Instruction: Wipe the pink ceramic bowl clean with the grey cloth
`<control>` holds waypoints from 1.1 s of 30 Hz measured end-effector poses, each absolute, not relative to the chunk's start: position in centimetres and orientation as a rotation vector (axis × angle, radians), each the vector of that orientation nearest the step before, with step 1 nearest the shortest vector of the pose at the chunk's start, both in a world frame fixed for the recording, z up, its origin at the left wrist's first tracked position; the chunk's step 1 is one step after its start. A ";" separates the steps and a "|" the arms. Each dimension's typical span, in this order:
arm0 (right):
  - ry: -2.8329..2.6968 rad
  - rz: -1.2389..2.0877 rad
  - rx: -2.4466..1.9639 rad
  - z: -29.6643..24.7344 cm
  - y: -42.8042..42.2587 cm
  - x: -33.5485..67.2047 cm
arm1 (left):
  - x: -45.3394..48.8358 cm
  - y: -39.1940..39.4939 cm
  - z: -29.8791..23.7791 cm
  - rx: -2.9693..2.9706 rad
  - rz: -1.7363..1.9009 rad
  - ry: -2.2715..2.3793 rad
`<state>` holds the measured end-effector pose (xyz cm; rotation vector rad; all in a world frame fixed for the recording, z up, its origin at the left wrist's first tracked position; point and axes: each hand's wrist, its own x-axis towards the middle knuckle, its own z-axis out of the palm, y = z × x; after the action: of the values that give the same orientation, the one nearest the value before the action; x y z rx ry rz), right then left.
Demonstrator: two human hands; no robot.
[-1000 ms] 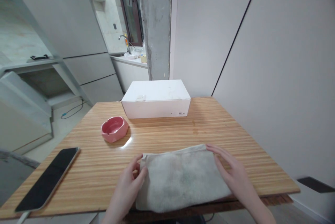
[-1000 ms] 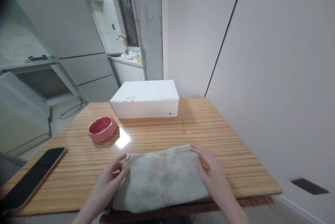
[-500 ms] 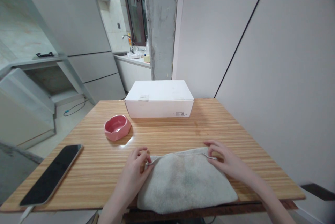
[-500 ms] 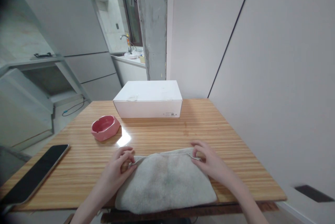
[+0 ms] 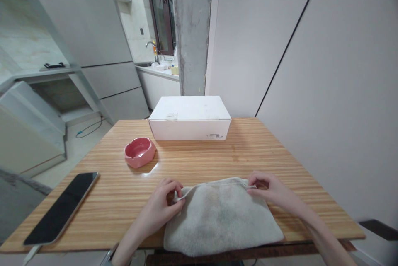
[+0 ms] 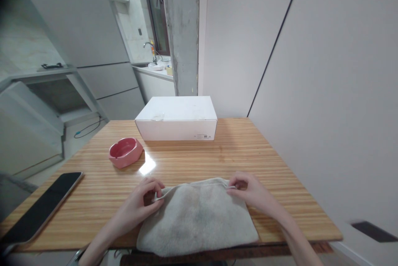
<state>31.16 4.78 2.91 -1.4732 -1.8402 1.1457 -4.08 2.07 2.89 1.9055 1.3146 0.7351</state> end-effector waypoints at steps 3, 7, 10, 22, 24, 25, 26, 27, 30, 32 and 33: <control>-1.812 1.214 -1.452 3.5 4.3 31.0 | -4.2 1.9 3.2 1.904 0.714 1.296; -1.798 1.203 -1.464 3.4 4.3 30.6 | -4.2 2.2 3.4 1.919 0.657 1.341; -1.795 1.118 -1.486 2.8 4.6 30.3 | -3.8 2.3 3.3 1.912 0.606 1.458; -1.546 0.670 -1.728 0.6 2.8 28.9 | -0.8 -0.1 2.6 1.706 0.735 1.917; -1.535 0.550 -1.783 0.1 2.4 28.5 | -0.4 -0.1 2.2 1.677 0.853 1.947; -1.548 0.488 -1.803 -0.1 2.2 28.3 | -0.3 -0.1 1.9 1.673 0.892 1.964; -1.562 0.423 -1.817 -0.3 2.0 28.0 | -0.2 0.0 1.7 1.676 0.905 1.984; -1.575 0.354 -1.825 -0.5 1.8 27.8 | -0.1 0.1 1.6 1.682 0.886 2.014; -1.615 0.163 -1.858 -1.0 1.2 27.4 | -0.2 0.4 1.4 1.715 0.661 2.158; -1.660 0.071 -1.893 -1.4 0.9 27.2 | -0.4 0.5 1.6 1.757 0.446 2.250; -1.688 0.035 -1.915 -1.5 0.7 27.1 | -0.4 0.6 1.7 1.787 0.354 2.275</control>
<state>27.06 0.70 -1.53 -1.9153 -1.6885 0.0355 -0.43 0.59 1.71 1.7872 2.2751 0.3541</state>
